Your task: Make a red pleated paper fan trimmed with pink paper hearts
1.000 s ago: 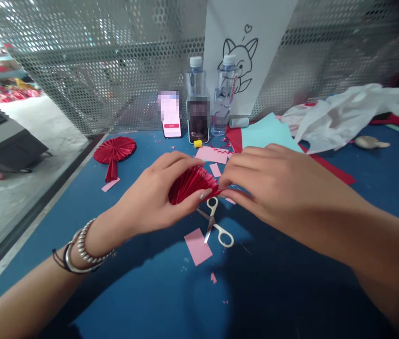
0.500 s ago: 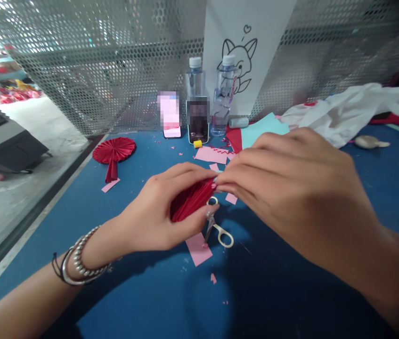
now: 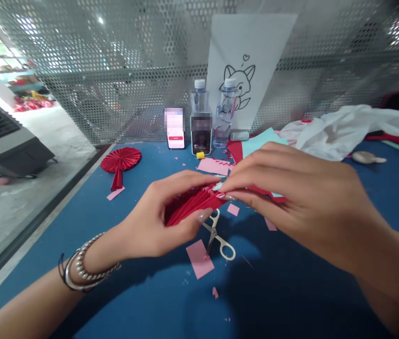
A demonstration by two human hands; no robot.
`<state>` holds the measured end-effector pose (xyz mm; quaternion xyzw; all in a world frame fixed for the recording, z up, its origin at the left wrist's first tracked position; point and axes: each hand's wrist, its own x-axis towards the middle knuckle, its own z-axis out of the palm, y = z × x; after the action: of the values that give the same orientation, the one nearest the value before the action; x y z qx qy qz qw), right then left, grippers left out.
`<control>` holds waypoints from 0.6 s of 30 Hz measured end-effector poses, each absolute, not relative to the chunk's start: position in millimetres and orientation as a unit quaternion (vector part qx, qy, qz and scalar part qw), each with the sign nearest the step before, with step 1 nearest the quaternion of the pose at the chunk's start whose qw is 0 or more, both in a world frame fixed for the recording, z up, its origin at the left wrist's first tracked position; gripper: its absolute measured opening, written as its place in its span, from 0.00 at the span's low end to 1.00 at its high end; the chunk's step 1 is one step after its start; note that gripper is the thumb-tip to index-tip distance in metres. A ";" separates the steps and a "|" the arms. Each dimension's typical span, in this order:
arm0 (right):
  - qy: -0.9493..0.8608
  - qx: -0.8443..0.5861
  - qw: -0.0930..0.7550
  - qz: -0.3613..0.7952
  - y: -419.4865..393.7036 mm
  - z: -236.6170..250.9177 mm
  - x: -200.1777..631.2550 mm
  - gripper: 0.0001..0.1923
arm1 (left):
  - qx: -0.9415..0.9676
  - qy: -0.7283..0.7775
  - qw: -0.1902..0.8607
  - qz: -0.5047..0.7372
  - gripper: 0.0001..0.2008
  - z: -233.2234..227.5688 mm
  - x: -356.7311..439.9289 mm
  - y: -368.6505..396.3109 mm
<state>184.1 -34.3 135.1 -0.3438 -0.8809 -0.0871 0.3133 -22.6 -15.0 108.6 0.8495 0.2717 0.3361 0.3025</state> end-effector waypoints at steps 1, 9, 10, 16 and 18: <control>-0.883 -0.339 0.310 -0.094 -34.7 135.6 184.7 0.07 | 0.856 0.271 0.286 0.334 0.21 108.6 -22.7 -15.3; -0.875 -0.347 0.277 -0.192 -39.3 137.4 189.3 0.08 | 0.891 0.334 0.127 0.280 0.23 116.8 -22.9 -22.2; -0.877 -0.347 0.268 -0.197 -39.8 137.6 189.1 0.08 | 0.893 0.341 0.108 0.273 0.23 117.7 -22.7 -23.1; -0.863 -0.370 0.234 -0.251 -43.3 138.6 186.7 0.09 | 0.898 0.347 0.042 0.266 0.23 117.8 -22.9 -23.7; -0.859 -0.378 0.218 -0.268 -45.1 138.6 186.6 0.08 | 0.895 0.354 0.033 0.270 0.25 116.5 -23.6 -23.0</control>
<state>186.6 -45.1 138.6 -0.3785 -0.8587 -0.2678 0.2183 -23.6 -23.0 116.5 0.8948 0.3541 0.2699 0.0330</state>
